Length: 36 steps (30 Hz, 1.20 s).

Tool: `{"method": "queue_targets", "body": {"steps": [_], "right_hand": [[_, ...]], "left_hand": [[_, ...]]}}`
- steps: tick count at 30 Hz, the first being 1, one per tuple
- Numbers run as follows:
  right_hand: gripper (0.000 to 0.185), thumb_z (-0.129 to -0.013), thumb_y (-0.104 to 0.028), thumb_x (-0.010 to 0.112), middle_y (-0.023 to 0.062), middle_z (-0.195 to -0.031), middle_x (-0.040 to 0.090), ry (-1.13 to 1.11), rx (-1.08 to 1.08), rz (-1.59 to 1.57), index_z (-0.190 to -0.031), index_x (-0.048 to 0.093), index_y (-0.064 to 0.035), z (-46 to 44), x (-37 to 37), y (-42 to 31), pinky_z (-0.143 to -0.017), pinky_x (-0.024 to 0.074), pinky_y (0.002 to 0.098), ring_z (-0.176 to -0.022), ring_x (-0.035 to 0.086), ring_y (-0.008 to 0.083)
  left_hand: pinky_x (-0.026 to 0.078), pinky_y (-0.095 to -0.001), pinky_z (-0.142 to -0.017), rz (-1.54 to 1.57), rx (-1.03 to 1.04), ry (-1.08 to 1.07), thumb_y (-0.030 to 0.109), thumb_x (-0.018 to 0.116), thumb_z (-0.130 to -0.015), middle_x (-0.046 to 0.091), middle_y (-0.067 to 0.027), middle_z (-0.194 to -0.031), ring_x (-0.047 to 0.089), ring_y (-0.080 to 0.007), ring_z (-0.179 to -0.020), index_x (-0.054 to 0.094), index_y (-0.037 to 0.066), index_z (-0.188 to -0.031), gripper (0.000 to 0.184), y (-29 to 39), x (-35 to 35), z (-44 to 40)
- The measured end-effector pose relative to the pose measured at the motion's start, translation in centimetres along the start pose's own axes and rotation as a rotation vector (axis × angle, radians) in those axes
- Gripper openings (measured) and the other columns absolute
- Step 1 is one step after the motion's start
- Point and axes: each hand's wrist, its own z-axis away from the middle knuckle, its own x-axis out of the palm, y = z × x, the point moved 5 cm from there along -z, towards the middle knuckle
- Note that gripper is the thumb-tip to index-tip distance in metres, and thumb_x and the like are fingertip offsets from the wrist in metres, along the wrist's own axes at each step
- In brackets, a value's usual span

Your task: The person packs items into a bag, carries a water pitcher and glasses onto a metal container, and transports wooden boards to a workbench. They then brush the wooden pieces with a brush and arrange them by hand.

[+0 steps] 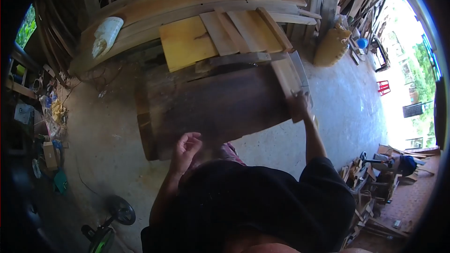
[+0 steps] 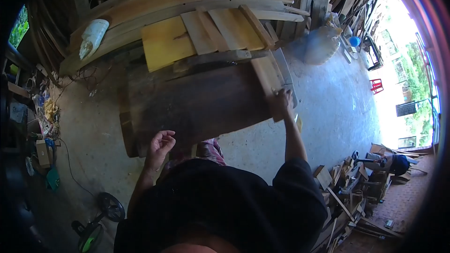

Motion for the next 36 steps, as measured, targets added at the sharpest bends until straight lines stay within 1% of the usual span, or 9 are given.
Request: {"method": "queue_targets", "body": {"steps": [4,8,11,16,20,24,27,30,36], "right_hand": [[0.054,-0.074,-0.040,0.065,0.0225,-0.110,0.047,-0.084,-0.223,-0.053,-0.111,0.050,-0.0041,4.7,0.8,-2.8,-0.080,0.0472,0.0498,-0.098,0.053,0.0419],[0.062,-0.063,-0.042,0.075,0.0194,-0.105,0.047,-0.222,-0.406,-0.246,-0.107,0.050,-0.0060,10.7,-1.6,-11.4,-0.078,0.0472,0.0493,-0.097,0.052,0.0385],[0.069,-0.060,-0.043,0.077,0.0180,-0.106,0.045,-0.320,-0.523,-0.295,-0.110,0.046,-0.0068,12.2,-0.5,-16.8,-0.076,0.0469,0.0498,-0.097,0.051,0.0387],[0.078,-0.061,-0.044,0.076,0.0181,-0.110,0.043,-0.430,-0.609,-0.274,-0.119,0.039,-0.0064,12.3,-0.4,-20.9,-0.077,0.0476,0.0496,-0.098,0.050,0.0385],[0.087,-0.061,-0.044,0.077,0.0201,-0.111,0.044,-0.400,-0.631,-0.280,-0.127,0.034,-0.0072,12.4,-0.4,-20.7,-0.074,0.0469,0.0525,-0.097,0.051,0.0414],[0.089,-0.062,-0.046,0.075,0.0196,-0.111,0.044,-0.383,-0.640,-0.243,-0.128,0.032,-0.0061,12.8,-0.6,-21.1,-0.075,0.0460,0.0526,-0.097,0.051,0.0410],[0.089,-0.063,-0.046,0.075,0.0187,-0.108,0.044,-0.416,-0.622,-0.235,-0.128,0.031,-0.0056,12.9,-0.7,-21.2,-0.076,0.0454,0.0517,-0.098,0.050,0.0408],[0.093,-0.064,-0.047,0.074,0.0167,-0.113,0.043,-0.410,-0.610,-0.209,-0.131,0.029,-0.0023,13.3,-0.4,-21.2,-0.080,0.0460,0.0494,-0.100,0.049,0.0384],[0.088,-0.062,-0.043,0.076,0.0166,-0.112,0.044,-0.374,-0.608,-0.261,-0.127,0.031,-0.0037,13.3,-1.2,-21.0,-0.081,0.0456,0.0492,-0.101,0.048,0.0380]], "left_hand": [[0.045,-0.0222,-0.075,0.147,-0.058,-0.053,0.013,0.064,-0.083,0.056,0.0002,-0.089,0.053,-0.0077,-0.083,0.057,0.005,-0.108,0.028,-0.8,5.9,-4.8],[0.046,-0.0251,-0.079,0.044,-0.089,-0.099,0.013,0.063,-0.084,0.056,-0.0024,-0.091,0.054,-0.0100,-0.088,0.054,0.004,-0.113,0.031,-1.0,9.8,-7.6],[0.043,-0.0185,-0.074,0.008,0.122,0.190,0.012,0.062,-0.086,0.052,0.0020,-0.089,0.050,-0.0037,-0.079,0.049,0.002,-0.117,0.035,1.5,8.1,-9.5],[0.044,-0.0238,-0.074,-0.280,0.350,0.625,0.024,0.062,-0.087,0.054,-0.0048,-0.095,0.051,-0.0099,-0.082,0.052,0.001,-0.114,0.037,6.0,-2.9,-15.0],[0.044,-0.0388,-0.085,-0.704,0.399,0.880,0.040,0.064,-0.081,0.056,-0.0217,-0.109,0.056,-0.0317,-0.098,0.050,-0.004,-0.116,0.058,9.1,-9.3,-22.1],[0.040,-0.0401,-0.093,-0.662,0.238,0.909,0.051,0.062,-0.079,0.051,-0.0266,-0.119,0.051,-0.0369,-0.109,0.048,-0.008,-0.118,0.072,7.0,-14.0,-31.3],[0.039,-0.0394,-0.097,-0.282,-0.143,0.665,0.058,0.060,-0.077,0.045,-0.0281,-0.127,0.046,-0.0362,-0.118,0.037,-0.012,-0.126,0.089,6.1,-13.8,-33.8],[0.040,-0.0382,-0.096,-0.253,-0.118,0.580,0.060,0.059,-0.077,0.041,-0.0274,-0.131,0.044,-0.0340,-0.121,0.033,-0.015,-0.128,0.094,6.2,-13.7,-34.1],[0.040,-0.0368,-0.096,-0.270,-0.066,0.695,0.061,0.057,-0.079,0.041,-0.0245,-0.133,0.044,-0.0301,-0.121,0.032,-0.014,-0.128,0.093,8.8,-14.0,-30.7]]}}
